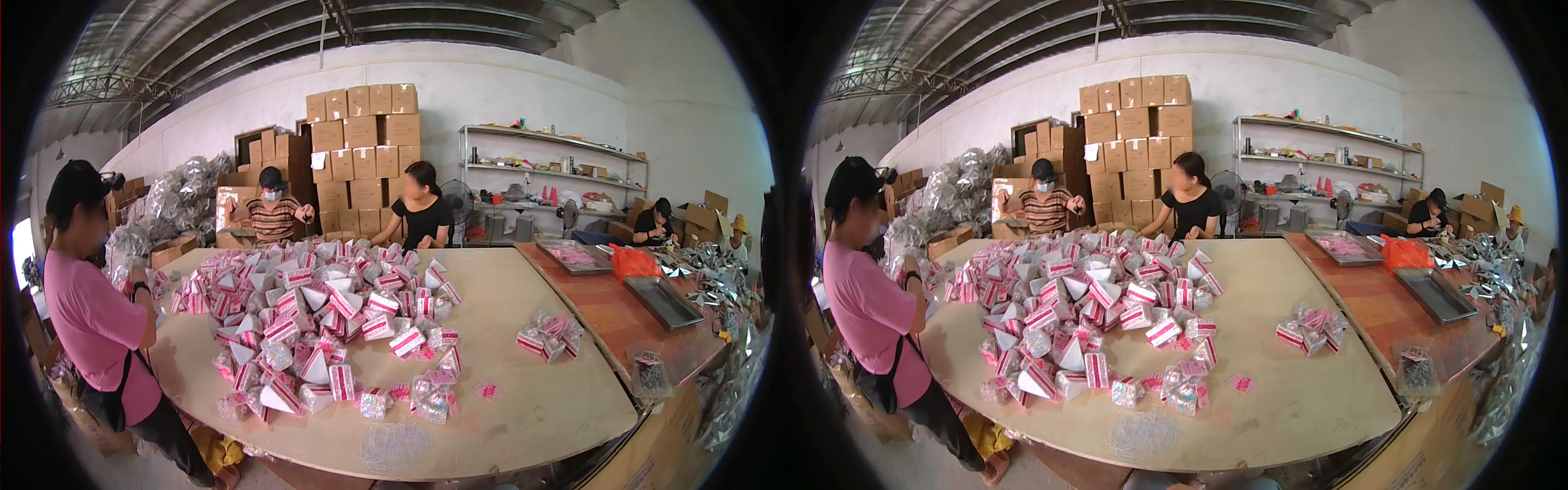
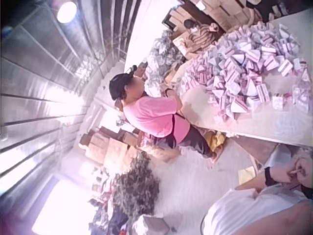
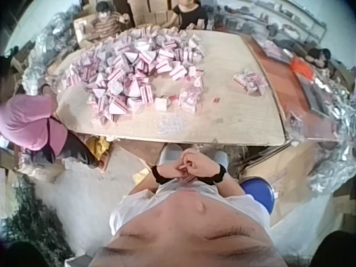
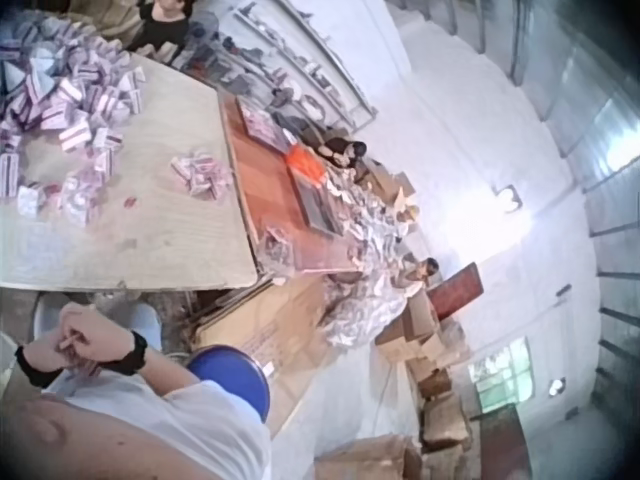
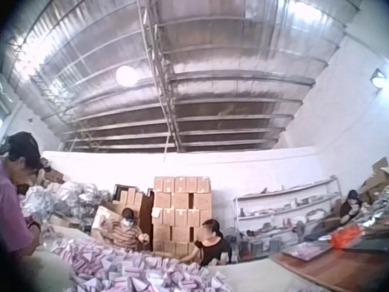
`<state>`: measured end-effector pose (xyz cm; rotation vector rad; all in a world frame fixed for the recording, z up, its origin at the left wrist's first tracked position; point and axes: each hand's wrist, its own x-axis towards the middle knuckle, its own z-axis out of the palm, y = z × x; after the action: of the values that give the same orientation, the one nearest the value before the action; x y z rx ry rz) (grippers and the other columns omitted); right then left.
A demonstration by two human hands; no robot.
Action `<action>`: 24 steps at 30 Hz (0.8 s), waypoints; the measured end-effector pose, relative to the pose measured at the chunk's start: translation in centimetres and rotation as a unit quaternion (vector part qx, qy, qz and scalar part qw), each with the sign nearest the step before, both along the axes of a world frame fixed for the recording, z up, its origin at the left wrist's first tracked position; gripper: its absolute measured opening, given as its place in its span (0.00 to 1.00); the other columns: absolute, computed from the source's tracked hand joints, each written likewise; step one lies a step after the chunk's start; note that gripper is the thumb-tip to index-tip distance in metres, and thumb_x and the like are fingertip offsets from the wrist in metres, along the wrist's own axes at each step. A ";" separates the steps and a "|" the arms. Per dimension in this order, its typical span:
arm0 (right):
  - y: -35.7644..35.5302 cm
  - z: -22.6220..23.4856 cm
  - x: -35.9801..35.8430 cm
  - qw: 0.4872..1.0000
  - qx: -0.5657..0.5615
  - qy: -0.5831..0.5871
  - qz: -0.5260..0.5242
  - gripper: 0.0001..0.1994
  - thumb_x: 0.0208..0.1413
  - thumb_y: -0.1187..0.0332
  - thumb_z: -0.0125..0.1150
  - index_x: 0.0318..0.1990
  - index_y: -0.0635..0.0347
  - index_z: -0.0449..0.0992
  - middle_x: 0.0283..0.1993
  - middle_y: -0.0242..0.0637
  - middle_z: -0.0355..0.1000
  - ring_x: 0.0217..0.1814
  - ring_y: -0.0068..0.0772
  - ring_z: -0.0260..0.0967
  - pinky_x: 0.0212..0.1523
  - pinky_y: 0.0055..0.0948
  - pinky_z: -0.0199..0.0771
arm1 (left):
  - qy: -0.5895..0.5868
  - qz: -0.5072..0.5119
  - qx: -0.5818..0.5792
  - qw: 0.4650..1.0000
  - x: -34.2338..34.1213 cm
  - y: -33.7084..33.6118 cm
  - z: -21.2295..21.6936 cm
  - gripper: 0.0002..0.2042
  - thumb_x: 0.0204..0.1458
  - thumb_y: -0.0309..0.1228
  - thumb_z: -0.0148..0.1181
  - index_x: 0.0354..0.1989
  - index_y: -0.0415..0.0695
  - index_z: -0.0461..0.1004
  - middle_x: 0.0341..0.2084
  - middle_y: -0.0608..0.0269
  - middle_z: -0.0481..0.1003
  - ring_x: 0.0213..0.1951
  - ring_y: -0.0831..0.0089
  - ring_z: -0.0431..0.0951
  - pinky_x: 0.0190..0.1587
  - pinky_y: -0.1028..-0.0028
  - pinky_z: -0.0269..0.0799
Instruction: Packaging small pink-and-white items into clear bags at a workshop table.
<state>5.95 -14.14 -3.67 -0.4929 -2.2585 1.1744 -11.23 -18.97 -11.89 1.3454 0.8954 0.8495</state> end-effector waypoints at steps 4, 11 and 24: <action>-0.3 -0.9 0.4 0.999 -0.041 -0.017 -0.011 0.03 0.41 0.80 0.50 0.25 0.63 0.66 0.35 0.46 0.65 0.38 0.48 0.63 0.39 0.36 0.66 | 0.011 -0.039 -0.002 0.999 0.3 0.3 -0.3 0.09 0.49 0.23 0.49 0.38 0.45 0.70 0.29 0.65 0.71 0.30 0.76 0.72 0.29 0.77 0.68; -0.1 -3.2 0.0 0.998 -0.018 -0.021 -0.055 0.05 0.39 0.79 0.49 0.27 0.63 0.65 0.36 0.46 0.62 0.37 0.48 0.62 0.38 0.36 0.66 | 0.148 -0.051 0.017 0.988 -0.8 1.3 -1.8 0.10 0.50 0.31 0.50 0.41 0.46 0.72 0.31 0.60 0.75 0.31 0.69 0.74 0.33 0.71 0.70; 0.4 -3.4 -0.6 0.983 0.158 -0.069 -0.062 0.06 0.40 0.71 0.52 0.27 0.61 0.72 0.26 0.45 0.69 0.30 0.47 0.67 0.32 0.41 0.67 | 0.147 -0.061 0.006 0.987 -0.1 1.0 -1.7 0.10 0.49 0.28 0.49 0.39 0.45 0.72 0.28 0.61 0.75 0.33 0.70 0.74 0.36 0.71 0.70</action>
<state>5.35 -13.71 -7.10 -0.5915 -2.4344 0.7203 -11.29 -17.99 -13.63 1.5445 1.0239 0.5701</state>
